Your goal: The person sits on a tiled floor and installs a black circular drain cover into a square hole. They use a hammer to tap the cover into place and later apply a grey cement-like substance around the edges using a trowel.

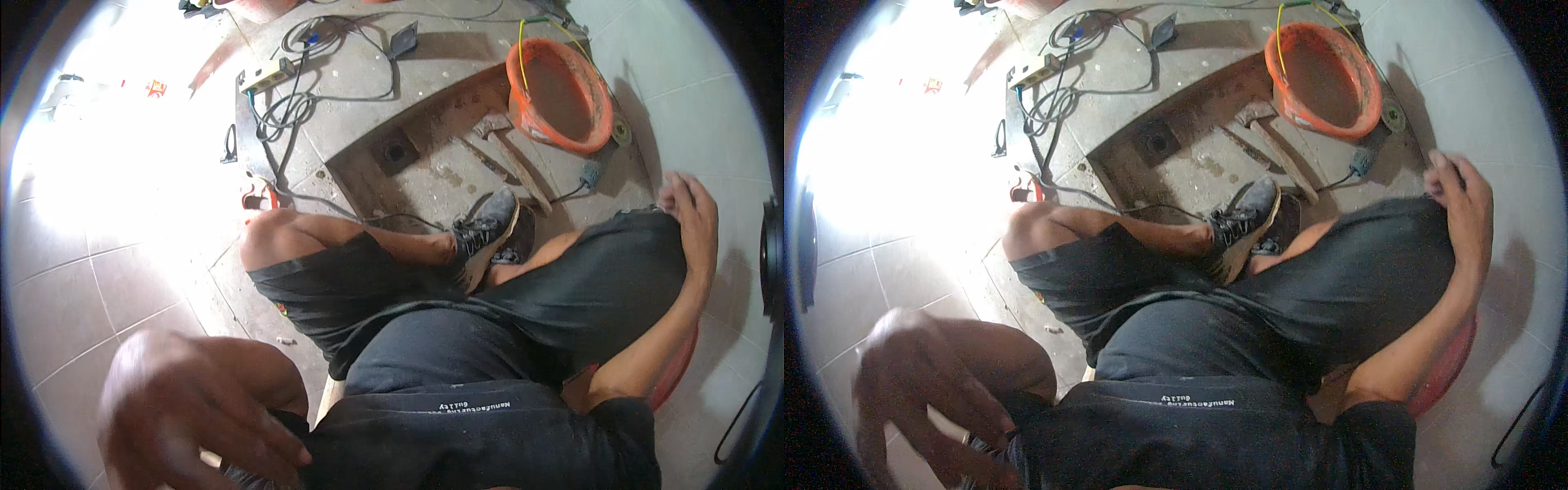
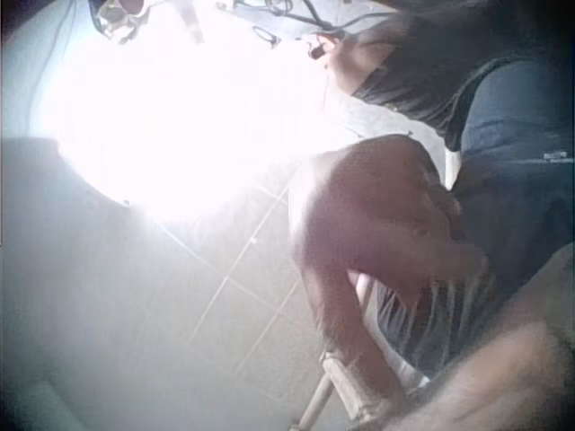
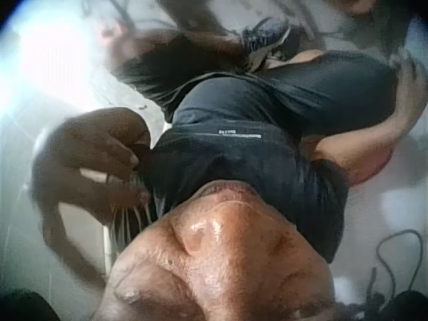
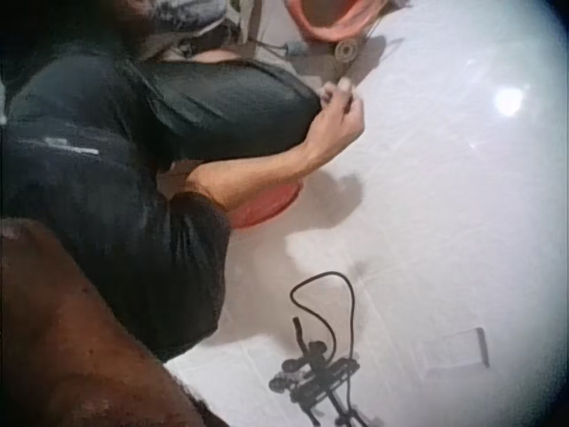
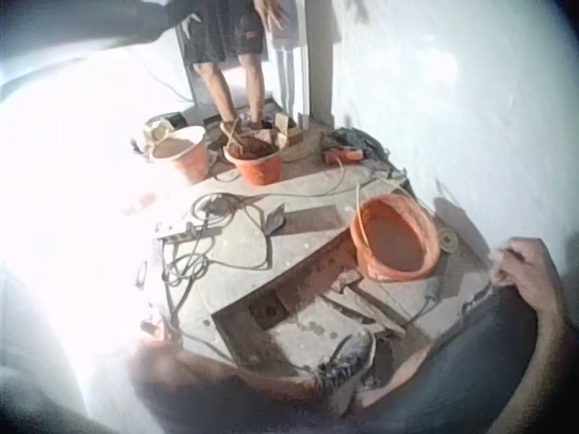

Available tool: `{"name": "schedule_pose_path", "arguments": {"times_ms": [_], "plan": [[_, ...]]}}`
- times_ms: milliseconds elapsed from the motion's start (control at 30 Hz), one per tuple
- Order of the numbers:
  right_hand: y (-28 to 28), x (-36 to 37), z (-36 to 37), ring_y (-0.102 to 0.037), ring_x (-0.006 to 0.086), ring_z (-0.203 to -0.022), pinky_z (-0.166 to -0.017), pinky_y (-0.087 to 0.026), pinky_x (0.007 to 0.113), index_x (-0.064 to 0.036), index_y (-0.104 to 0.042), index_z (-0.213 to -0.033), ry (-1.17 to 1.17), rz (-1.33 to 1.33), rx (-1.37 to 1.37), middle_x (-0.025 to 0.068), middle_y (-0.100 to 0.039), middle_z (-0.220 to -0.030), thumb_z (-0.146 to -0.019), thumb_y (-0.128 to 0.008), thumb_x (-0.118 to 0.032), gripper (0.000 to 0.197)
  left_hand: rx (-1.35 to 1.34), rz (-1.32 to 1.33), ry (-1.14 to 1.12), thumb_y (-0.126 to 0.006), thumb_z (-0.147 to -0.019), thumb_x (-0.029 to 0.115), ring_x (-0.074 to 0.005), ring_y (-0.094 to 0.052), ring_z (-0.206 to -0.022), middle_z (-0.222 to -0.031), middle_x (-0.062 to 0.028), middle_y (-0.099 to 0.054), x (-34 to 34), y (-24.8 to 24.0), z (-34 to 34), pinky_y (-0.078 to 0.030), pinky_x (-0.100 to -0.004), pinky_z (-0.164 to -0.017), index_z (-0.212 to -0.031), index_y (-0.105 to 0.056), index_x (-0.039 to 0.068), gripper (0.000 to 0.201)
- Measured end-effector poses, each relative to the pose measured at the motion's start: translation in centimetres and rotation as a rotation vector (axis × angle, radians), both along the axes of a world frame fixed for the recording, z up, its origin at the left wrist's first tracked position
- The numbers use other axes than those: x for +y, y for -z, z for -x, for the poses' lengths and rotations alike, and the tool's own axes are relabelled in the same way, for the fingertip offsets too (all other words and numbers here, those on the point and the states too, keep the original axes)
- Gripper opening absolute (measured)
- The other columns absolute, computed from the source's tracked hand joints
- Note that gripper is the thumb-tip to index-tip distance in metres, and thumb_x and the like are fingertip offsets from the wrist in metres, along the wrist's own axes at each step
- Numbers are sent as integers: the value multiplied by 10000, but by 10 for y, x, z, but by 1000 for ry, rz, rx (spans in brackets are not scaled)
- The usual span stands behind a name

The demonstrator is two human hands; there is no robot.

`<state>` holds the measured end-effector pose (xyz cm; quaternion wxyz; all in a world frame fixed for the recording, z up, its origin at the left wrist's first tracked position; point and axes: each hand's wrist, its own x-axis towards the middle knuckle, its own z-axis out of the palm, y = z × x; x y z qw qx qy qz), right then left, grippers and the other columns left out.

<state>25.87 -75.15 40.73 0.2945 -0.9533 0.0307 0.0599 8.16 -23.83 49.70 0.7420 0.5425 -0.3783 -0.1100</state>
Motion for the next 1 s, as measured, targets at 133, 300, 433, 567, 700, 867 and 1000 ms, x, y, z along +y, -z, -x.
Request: {"name": "schedule_pose_path", "arguments": {"times_ms": [133, 300, 433, 567, 700, 867, 1000], "plan": [[-5, -52, 20, -635, 183, -822, -822, -513, 340, 47, -674, -1159, 190, 345, 76, 92, -692, -917, -1059, -529, -428, 506, 101, 256, -905, -464, -1078, 243, -187, -533, -512, -826, -90, -592, 45, 99, -31, -461, -324, -461, -1199, -537, 57, 234], [-25, 3, 81, -660, 290, -1065, -1008, -451, 380, 75, -659, -1208, 13, 465, 108, 211, -712, -1105, -1060, -530, -350, 468, 668, 211, -1263, -587, -1049, 382, -93, -367, -485, -628, 24, -435, 85, 179, -156, -281, -226, -442, -739, -477, 156, 399], [-49, 33, 71, -649, 195, -893, -847, -507, 327, 43, -663, -1177, 182, 412, 90, 157, -683, -992, -1037, -560, -308, 391, 475, -308, -1674, -696, -984, 274, -110, -480, -662, -759, -2, -580, 160, 343, -171, -433, -288, -649, -944, -674, 65, 214], [2, 115, 44, -585, 96, -661, -620, -483, 246, -6, -657, -943, 35, -22, 69, 84, -639, -836, -1017, -604, -245, 256, 1045, -115, -1514, -740, -955, 275, -138, -516, -698, -810, -18, -594, 144, 396, -175, -471, -320, -715, -1091, -695, 13, 298], [120, 192, 2, -601, 104, -675, -565, -505, 281, -11, -675, -986, -146, 20, 223, 48, -654, -842, -923, -704, -73, 93, 844, 58, -1369, -713, -975, 291, -122, -506, -684, -784, -12, -526, 160, 402, -197, -498, -344, -676, -1174, -660, -5, 360], [216, 273, -64, -636, 108, -669, -560, -508, 270, 9, -698, -947, -569, 29, -255, 54, -684, -790, -948, -691, -123, 132, 616, -376, -1490, -756, -916, 145, -162, -667, -861, -944, -101, -699, 139, 375, -198, -556, -375, -851, -1184, -676, 28, 303], [258, 326, -139, -635, 105, -619, -557, -529, 276, 16, -710, -943, -213, -395, 37, 37, -679, -733, -968, -664, -124, 149, 750, -95, -1376, -783, -925, 334, -176, -656, -675, -785, -80, -667, 141, 383, -209, -554, -337, -689, -916, -687, -9, 357]]}}
